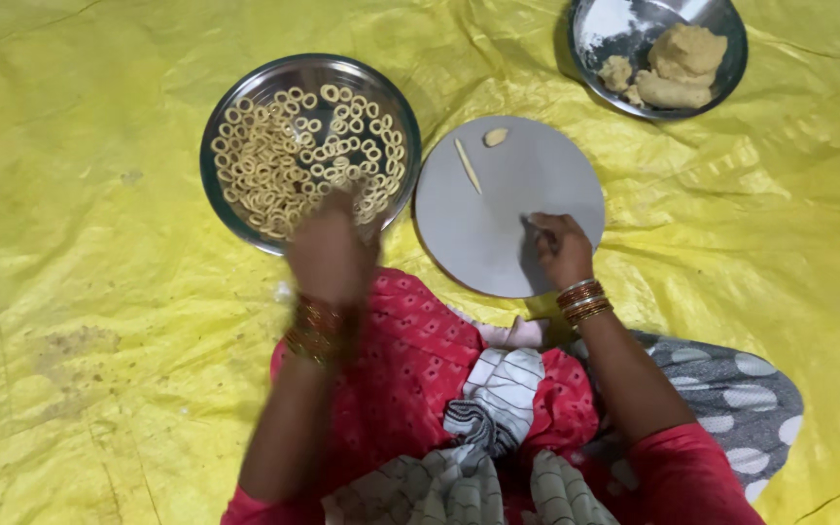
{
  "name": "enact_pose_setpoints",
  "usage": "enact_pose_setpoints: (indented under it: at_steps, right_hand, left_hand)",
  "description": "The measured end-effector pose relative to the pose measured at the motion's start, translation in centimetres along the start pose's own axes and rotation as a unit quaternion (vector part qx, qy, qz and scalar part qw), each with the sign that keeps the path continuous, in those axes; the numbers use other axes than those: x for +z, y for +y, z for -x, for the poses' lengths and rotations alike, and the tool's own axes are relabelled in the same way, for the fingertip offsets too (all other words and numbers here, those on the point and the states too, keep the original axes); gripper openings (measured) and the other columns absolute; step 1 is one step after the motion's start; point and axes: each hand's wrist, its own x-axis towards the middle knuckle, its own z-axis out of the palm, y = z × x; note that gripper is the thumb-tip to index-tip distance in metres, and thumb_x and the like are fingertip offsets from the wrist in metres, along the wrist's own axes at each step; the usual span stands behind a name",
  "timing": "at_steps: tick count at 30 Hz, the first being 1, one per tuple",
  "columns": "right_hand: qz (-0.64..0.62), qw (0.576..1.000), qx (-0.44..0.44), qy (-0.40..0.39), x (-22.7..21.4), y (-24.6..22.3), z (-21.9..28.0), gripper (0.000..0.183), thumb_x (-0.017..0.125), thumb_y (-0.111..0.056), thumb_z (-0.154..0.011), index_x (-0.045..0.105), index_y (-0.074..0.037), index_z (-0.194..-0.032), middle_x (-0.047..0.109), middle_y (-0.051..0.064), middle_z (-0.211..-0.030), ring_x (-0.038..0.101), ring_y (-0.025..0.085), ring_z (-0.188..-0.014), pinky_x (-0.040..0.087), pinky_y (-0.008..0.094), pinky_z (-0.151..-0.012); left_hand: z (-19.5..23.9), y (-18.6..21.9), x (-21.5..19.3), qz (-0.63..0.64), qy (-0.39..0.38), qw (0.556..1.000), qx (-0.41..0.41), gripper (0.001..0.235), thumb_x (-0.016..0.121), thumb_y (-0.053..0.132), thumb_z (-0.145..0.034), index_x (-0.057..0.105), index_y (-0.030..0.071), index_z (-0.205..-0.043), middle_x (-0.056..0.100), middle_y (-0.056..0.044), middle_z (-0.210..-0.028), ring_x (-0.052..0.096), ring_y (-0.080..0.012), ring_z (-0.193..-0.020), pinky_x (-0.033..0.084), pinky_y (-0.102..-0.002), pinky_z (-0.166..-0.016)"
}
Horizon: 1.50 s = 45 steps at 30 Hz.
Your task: The person rolls small pieces of dough into thin ropes on a round board, joins the ends to form rings, and places them on a metal tray. The person repeats this process continuously.
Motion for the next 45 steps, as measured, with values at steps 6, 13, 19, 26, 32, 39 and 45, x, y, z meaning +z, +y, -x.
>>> enact_pose_setpoints:
  at_steps: [6,13,19,26,32,39,45]
  right_hand:
    - [0.117,0.991,-0.051,0.029,0.4,0.4,-1.7,0.048,0.071,-0.008,-0.079,0.071,-0.012,-0.127,0.066,0.015,-0.131,0.059,0.038,-0.113,0.046,0.05,-0.095]
    - [0.138,0.99,-0.03,0.005,7.4,-4.3,-7.3,0.036,0.076,-0.025,-0.088,0.072,-0.009,-0.12,0.066,0.016,-0.114,0.058,0.038,-0.106,0.044,0.053,-0.088]
    - [0.197,0.98,0.017,0.012,11.6,-5.7,-11.0,0.015,0.074,-0.023,-0.088,0.074,-0.013,-0.1,0.068,0.012,-0.106,0.064,0.033,-0.102,0.051,0.048,-0.086]
    - [0.072,0.996,0.034,0.048,3.3,-1.7,-8.9,0.016,0.073,-0.019,-0.088,0.078,-0.015,-0.103,0.072,0.012,-0.104,0.069,0.031,-0.089,0.057,0.045,-0.079]
    - [0.211,0.976,-0.038,-0.025,-1.5,3.0,-4.9,0.028,0.073,-0.023,-0.084,0.079,-0.015,-0.11,0.074,0.012,-0.107,0.068,0.034,-0.097,0.056,0.045,-0.086]
    - [0.165,0.985,0.043,0.011,0.8,5.6,-9.7,0.062,0.056,-0.04,-0.1,0.054,-0.007,-0.152,0.056,0.023,-0.147,0.048,0.04,-0.141,0.037,0.055,-0.115]
    - [0.256,0.947,0.185,-0.059,4.0,4.8,-11.6,0.096,0.033,-0.068,-0.099,0.012,0.002,-0.161,0.009,0.02,-0.171,0.001,0.039,-0.158,0.003,0.061,-0.123]
  left_hand:
    - [6.3,2.7,4.7,0.202,-0.137,0.968,0.052,0.04,0.076,0.042,-0.086,0.073,0.014,-0.115,0.075,-0.012,-0.098,0.072,-0.0322,-0.088,0.057,-0.045,-0.073]
    - [4.2,1.5,12.7,0.193,-0.336,0.921,-0.023,0.042,0.075,0.046,-0.082,0.072,0.021,-0.115,0.08,-0.003,-0.102,0.074,-0.0243,-0.098,0.057,-0.041,-0.087]
    - [2.6,-1.2,13.7,0.153,-0.327,0.93,-0.073,0.041,0.078,0.05,-0.081,0.077,0.022,-0.111,0.079,-0.006,-0.098,0.074,-0.0264,-0.098,0.057,-0.041,-0.09]
    - [2.6,-0.9,13.4,0.199,-0.33,0.921,-0.064,0.046,0.077,0.05,-0.08,0.074,0.019,-0.115,0.078,-0.005,-0.102,0.074,-0.0242,-0.1,0.057,-0.039,-0.09]
    - [2.2,1.0,13.2,0.159,-0.365,0.914,-0.074,0.047,0.076,0.049,-0.083,0.071,0.021,-0.121,0.078,-0.005,-0.106,0.072,-0.0239,-0.105,0.054,-0.039,-0.096]
    - [2.4,-0.1,14.1,0.134,-0.343,0.927,-0.074,0.042,0.077,0.048,-0.082,0.074,0.022,-0.116,0.075,-0.007,-0.112,0.07,-0.0272,-0.106,0.055,-0.042,-0.094]
    - [2.5,-0.7,14.2,0.13,-0.337,0.928,-0.092,0.038,0.078,0.048,-0.081,0.078,0.022,-0.108,0.075,-0.007,-0.113,0.071,-0.0278,-0.106,0.056,-0.042,-0.094]
